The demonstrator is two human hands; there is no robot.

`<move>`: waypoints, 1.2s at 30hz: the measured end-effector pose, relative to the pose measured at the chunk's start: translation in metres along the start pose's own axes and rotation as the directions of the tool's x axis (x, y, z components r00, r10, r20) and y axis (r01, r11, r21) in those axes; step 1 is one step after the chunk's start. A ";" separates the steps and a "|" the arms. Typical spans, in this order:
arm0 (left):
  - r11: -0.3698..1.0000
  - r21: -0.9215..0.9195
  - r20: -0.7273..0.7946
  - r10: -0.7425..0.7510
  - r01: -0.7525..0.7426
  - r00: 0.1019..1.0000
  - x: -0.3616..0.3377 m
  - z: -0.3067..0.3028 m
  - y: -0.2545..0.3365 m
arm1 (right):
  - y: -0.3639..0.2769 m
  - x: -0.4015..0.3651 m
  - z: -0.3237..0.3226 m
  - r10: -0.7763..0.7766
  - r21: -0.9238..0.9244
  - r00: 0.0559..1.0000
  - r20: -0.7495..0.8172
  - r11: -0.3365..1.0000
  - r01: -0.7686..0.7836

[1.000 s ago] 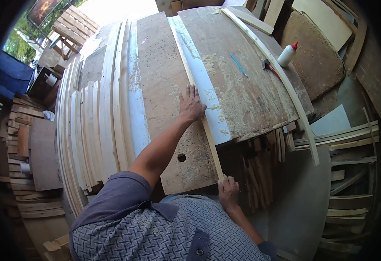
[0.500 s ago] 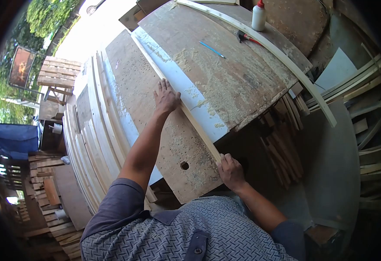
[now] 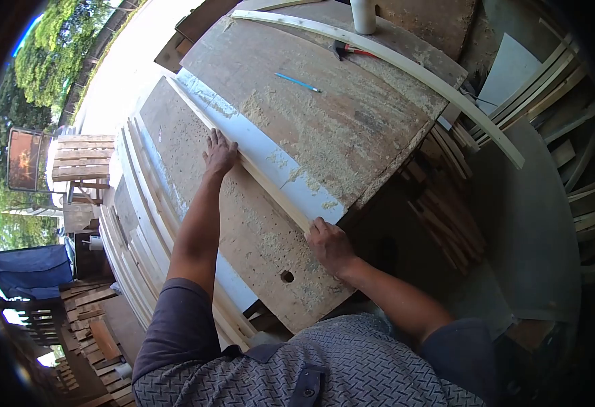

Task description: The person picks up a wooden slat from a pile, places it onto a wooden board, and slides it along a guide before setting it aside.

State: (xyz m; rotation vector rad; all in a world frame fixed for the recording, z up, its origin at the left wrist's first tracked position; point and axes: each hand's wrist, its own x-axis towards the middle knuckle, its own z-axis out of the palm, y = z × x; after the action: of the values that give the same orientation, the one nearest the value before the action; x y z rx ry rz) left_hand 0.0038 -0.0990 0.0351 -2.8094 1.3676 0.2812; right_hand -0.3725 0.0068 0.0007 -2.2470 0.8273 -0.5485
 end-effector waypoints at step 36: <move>0.989 -0.127 -0.109 -0.091 0.077 0.990 -0.094 0.045 0.058 | 0.000 0.042 0.009 -0.075 -0.116 0.996 0.053 0.990 0.080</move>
State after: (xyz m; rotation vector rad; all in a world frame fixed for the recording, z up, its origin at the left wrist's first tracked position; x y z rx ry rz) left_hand -0.1054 -0.0574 0.0107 -3.0189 1.2888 0.2123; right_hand -0.3377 -0.0184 0.0008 -2.3990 0.7687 -0.4907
